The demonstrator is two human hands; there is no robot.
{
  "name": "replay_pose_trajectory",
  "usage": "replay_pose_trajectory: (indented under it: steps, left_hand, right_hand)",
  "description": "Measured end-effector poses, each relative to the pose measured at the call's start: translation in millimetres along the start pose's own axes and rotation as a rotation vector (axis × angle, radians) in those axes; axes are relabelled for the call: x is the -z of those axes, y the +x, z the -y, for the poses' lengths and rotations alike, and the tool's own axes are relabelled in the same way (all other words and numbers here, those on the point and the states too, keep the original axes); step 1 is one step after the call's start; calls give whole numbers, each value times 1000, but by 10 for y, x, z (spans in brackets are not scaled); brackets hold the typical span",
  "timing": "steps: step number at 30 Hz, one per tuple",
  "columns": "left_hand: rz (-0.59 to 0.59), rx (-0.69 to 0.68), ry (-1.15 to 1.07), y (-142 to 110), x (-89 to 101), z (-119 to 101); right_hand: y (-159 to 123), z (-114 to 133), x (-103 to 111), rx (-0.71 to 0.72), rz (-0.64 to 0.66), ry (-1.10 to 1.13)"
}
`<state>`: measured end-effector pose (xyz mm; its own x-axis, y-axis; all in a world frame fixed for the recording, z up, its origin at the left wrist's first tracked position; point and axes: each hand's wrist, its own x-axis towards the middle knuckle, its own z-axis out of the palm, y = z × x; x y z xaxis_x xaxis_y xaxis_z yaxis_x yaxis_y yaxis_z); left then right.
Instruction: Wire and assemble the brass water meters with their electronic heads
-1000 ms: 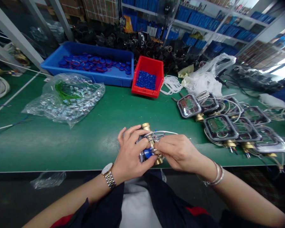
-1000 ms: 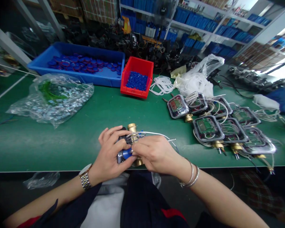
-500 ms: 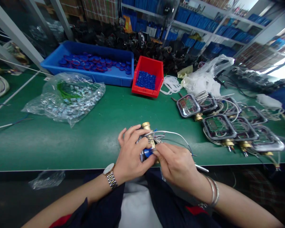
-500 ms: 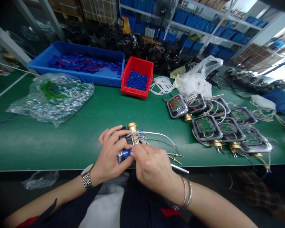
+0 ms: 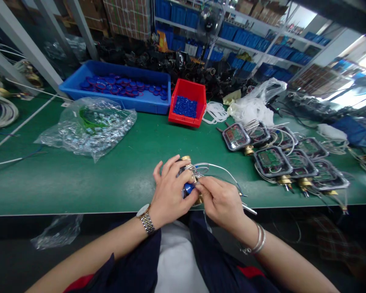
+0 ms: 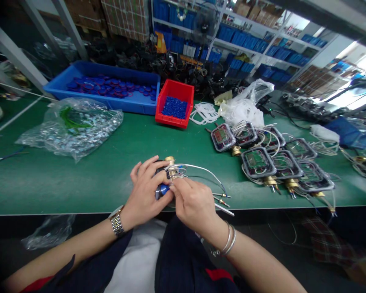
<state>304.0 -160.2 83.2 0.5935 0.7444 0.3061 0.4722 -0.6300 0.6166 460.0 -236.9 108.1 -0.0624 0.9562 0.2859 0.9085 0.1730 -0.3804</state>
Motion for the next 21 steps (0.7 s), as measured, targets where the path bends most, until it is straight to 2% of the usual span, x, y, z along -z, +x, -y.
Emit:
replay_pose_trajectory:
  steps: [3,6,9,11,13,14,16,18,20,21]
  left_hand:
    - [-16,-7,10,5,-7,-2]
    - [-33,-12,16,13,-12,-8]
    - [-56,-9,5,12,-19,-10]
    - [-73,-10,-9,7,-26,-7]
    - [-84,-13,-22,1,-32,-3]
    - [-87,-16,-27,-2,-33,-1]
    - [-92,-23,-31,-7,-30,0]
    - [-99,-32,-33,-7,-26,-3]
    - [-101,-30,-40,-1,-27,-8]
    - [-102,-10,-47,3,-32,-9]
  right_hand:
    - [-8,-96,81,-17,24,104]
    - [-173,-353,249,-54,144,168]
    - [-596,-600,370,-150,176,39]
    - [-949,-627,393,-217,99,-52]
    - [-1243,-489,402,-208,-24,-79]
    - [-1336,-360,413,-149,-76,-87]
    - [-1368,-24,460,67,-87,-105]
    - [-1174,346,525,295,37,-93]
    - [-772,667,563,490,104,-99]
    - [-510,793,557,578,95,-122]
